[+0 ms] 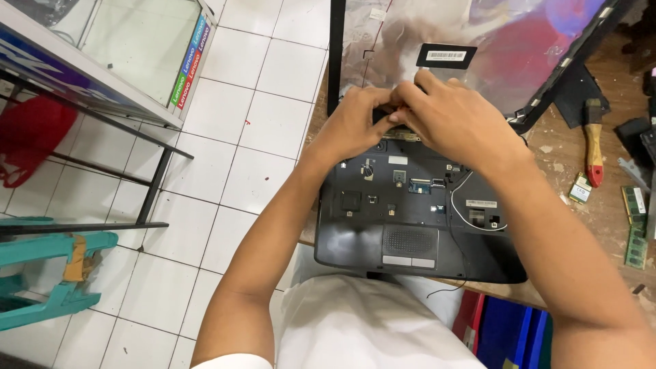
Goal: The person uses a screwdriver to remove screws from the bezel of a disassembled laptop screen. They then use their hands to carefully detach the screen assembly from the laptop body.
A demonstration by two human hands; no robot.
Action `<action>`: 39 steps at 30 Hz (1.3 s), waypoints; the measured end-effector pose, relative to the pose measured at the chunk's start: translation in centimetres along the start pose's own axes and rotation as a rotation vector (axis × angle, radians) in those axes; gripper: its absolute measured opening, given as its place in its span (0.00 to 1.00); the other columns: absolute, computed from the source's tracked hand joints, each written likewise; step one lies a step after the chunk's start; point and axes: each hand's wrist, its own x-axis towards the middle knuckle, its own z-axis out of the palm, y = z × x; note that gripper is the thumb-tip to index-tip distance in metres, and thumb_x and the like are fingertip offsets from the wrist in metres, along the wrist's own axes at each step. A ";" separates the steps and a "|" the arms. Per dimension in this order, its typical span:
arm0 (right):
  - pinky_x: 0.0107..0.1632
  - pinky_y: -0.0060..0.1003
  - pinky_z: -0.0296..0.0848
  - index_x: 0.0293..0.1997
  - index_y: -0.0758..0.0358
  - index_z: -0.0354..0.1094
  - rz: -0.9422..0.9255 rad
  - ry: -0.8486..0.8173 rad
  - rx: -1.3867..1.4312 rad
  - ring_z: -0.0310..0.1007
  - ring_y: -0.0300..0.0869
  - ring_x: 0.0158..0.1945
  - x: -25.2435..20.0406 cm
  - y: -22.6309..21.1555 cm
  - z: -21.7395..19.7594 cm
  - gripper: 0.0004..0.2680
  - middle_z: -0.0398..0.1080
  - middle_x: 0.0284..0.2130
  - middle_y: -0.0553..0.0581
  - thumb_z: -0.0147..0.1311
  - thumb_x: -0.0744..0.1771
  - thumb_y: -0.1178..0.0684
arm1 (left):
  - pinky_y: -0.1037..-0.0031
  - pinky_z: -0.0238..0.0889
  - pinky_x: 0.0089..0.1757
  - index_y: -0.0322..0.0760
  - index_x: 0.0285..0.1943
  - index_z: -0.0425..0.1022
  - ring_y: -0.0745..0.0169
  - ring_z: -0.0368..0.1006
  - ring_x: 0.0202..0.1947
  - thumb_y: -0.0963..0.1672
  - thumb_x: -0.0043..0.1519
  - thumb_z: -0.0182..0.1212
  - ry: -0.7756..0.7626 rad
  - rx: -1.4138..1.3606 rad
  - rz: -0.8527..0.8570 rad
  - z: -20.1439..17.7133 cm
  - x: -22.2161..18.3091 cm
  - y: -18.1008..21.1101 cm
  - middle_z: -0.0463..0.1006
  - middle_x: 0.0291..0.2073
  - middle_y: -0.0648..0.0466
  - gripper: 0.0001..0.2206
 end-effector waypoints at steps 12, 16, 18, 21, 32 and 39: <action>0.45 0.51 0.82 0.53 0.53 0.64 -0.049 0.037 -0.042 0.81 0.62 0.42 0.0 0.6 0.7 0.08 0.66 0.44 0.57 0.49 0.76 0.43 | 0.61 0.73 0.50 0.39 0.40 0.81 0.50 0.85 0.41 0.38 0.60 0.74 -0.015 -0.027 0.017 0.2 -0.1 -0.7 0.86 0.32 0.51 0.06; 0.42 0.49 0.83 0.52 0.55 0.66 0.007 0.015 -0.066 0.82 0.58 0.39 0.1 0.9 2.2 0.09 0.70 0.39 0.58 0.47 0.78 0.43 | 0.67 0.74 0.44 0.41 0.36 0.78 0.52 0.83 0.34 0.39 0.50 0.80 0.078 0.130 0.065 1.4 0.1 -2.5 0.80 0.26 0.53 0.12; 0.41 0.48 0.84 0.51 0.55 0.66 -0.020 0.029 -0.106 0.82 0.59 0.38 0.3 0.7 2.4 0.06 0.70 0.38 0.57 0.55 0.74 0.48 | 0.63 0.74 0.44 0.41 0.37 0.77 0.48 0.81 0.34 0.40 0.51 0.81 0.096 0.122 0.081 1.3 0.1 -1.9 0.78 0.27 0.51 0.14; 0.42 0.55 0.79 0.54 0.62 0.65 -0.145 0.049 -0.076 0.77 0.59 0.32 -0.1 0.5 0.2 0.08 0.68 0.52 0.62 0.58 0.71 0.56 | 0.70 0.72 0.41 0.36 0.43 0.76 0.61 0.77 0.36 0.44 0.63 0.75 -0.081 0.002 -0.073 0.2 0.3 0.6 0.81 0.35 0.53 0.10; 0.41 0.51 0.85 0.52 0.55 0.69 0.016 -0.040 -0.129 0.85 0.60 0.37 0.0 0.4 0.7 0.06 0.74 0.39 0.56 0.57 0.72 0.49 | 0.62 0.73 0.44 0.42 0.37 0.75 0.49 0.82 0.36 0.40 0.53 0.79 0.025 0.066 0.058 0.6 0.4 -0.2 0.79 0.28 0.52 0.13; 0.41 0.50 0.85 0.53 0.52 0.68 0.074 -0.047 -0.125 0.85 0.58 0.37 -0.2 0.3 0.5 0.08 0.73 0.37 0.55 0.51 0.76 0.43 | 0.69 0.72 0.41 0.41 0.30 0.74 0.54 0.81 0.29 0.39 0.50 0.79 0.054 0.085 -0.013 1.1 0.4 -0.9 0.78 0.21 0.55 0.13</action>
